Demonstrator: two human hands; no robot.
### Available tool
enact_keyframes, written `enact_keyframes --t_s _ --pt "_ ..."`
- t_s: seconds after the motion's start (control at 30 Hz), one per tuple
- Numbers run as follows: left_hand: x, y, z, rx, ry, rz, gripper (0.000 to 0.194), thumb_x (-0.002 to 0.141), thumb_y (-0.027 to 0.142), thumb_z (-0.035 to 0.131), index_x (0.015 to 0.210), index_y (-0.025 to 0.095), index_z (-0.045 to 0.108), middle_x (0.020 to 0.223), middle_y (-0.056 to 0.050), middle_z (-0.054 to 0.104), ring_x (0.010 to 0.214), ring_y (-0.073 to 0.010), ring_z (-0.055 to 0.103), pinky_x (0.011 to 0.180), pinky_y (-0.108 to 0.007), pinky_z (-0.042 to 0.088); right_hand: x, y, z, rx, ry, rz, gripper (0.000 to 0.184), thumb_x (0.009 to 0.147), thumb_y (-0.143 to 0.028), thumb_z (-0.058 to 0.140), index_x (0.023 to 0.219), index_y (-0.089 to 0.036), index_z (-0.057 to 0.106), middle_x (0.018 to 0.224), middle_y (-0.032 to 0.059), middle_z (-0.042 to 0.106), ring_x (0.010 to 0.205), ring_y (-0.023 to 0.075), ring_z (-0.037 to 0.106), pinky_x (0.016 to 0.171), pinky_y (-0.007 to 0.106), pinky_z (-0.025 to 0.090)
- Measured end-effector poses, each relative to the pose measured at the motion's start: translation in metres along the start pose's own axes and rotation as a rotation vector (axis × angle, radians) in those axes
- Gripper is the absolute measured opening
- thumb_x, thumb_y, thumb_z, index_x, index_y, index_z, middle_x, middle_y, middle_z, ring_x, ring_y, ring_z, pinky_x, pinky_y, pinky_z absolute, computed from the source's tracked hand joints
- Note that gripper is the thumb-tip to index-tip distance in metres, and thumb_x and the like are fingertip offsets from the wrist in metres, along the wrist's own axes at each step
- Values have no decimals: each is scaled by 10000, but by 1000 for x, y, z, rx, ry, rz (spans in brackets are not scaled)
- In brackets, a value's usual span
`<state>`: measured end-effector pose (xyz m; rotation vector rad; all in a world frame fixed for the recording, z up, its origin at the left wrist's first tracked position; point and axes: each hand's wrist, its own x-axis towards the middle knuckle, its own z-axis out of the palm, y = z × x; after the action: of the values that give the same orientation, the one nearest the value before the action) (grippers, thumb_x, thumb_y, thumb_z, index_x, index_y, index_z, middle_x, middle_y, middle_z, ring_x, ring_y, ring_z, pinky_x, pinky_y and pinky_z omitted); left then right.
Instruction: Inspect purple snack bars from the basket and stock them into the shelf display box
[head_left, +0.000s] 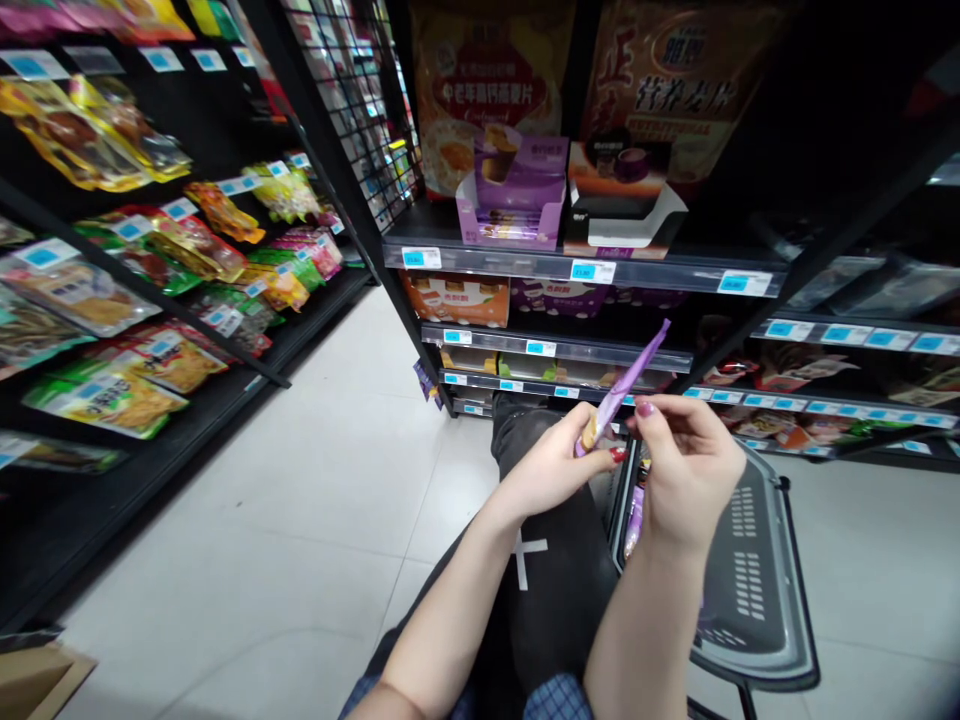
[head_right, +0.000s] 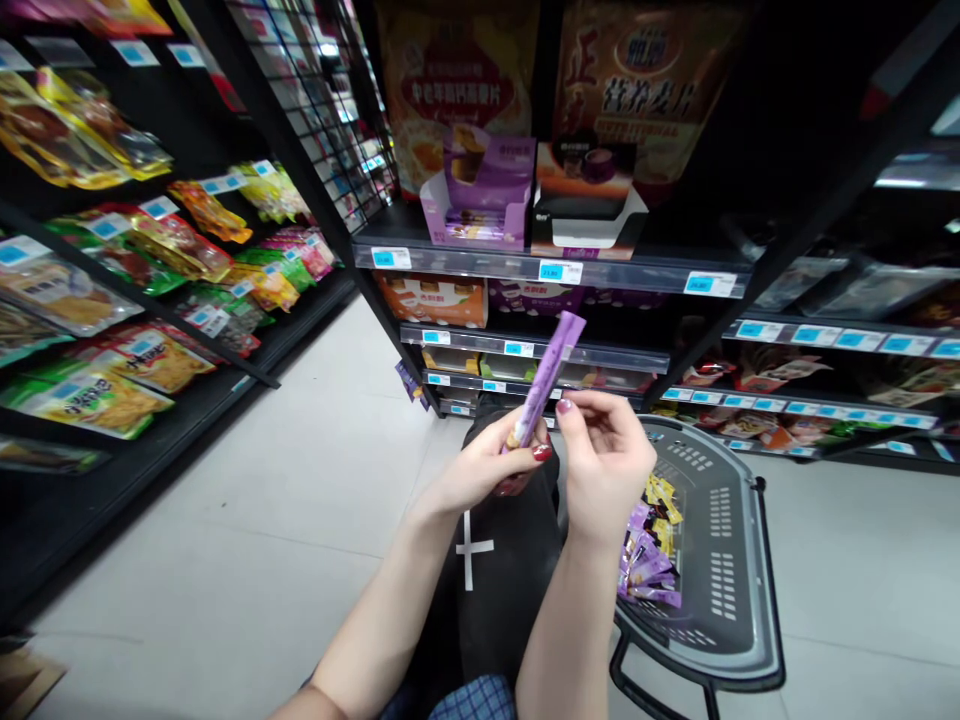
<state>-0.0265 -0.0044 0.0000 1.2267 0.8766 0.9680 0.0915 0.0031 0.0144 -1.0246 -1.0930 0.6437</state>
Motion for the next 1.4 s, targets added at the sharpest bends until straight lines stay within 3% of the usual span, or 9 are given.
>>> enact_keyframes --t_s 0.1,0.23,0.47,0.8,0.93,1.03,1.13,1.27,1.4 --pt "1 -2 -5 -431 -311 -138 244 789 325 618 786 201 408 523 92 342 365 -34 264 376 -171 204 4 8 -2 32 44 27 174 690 -265 752 836 -204 678 774 4 667 696 126 619 629 249 514" --pt "-2 -2 -12 -703 -600 -247 279 738 367 667 789 186 462 508 69 384 336 -33 285 315 -142 210 7 16 -9 121 -124 127 251 714 -350 731 920 -218 675 841 20 684 751 142 636 685 276 519" --pt "-4 -3 -11 -768 -680 -337 328 688 392 712 789 176 488 524 45 421 343 -45 349 278 -133 273 1 9 -12 150 -155 171 168 696 -360 739 726 -205 683 630 -20 627 556 101 542 518 228 431" --pt "-1 -3 -18 -488 -232 -105 455 639 216 785 989 174 498 814 -16 626 613 -155 661 552 -306 586 7 7 -5 193 246 75 99 665 -222 730 643 -182 643 542 -48 538 457 80 461 459 236 359" --pt "-4 5 -25 -365 86 5 402 678 223 765 1020 125 579 848 -60 681 714 -185 708 664 -297 595 11 11 -8 262 167 113 120 691 -251 711 707 -181 613 588 -42 551 531 102 539 541 251 450" --pt "-8 12 -27 -273 141 15 399 679 231 768 1025 111 609 789 -53 694 669 -186 713 659 -288 598 11 12 -10 384 39 169 176 740 -285 677 888 -214 613 775 -18 599 690 125 605 661 297 516" --pt "-13 16 -26 -221 149 41 408 696 247 756 1051 118 601 755 -45 699 633 -195 712 636 -297 604 11 13 -9 411 83 190 188 722 -258 696 897 -206 651 867 13 625 786 150 616 708 324 530" --pt "-14 13 -24 -162 343 284 525 749 290 717 1225 211 510 851 -29 711 709 -191 717 665 -305 605 10 12 -8 437 140 196 135 661 -197 729 786 -191 677 768 1 623 733 150 607 735 353 537" --pt "-16 3 -23 88 515 533 316 739 294 727 1040 223 659 1098 -48 683 949 -194 674 795 -296 582 10 8 -9 499 124 236 142 633 -176 739 757 -193 672 733 -9 621 647 121 581 600 276 519"
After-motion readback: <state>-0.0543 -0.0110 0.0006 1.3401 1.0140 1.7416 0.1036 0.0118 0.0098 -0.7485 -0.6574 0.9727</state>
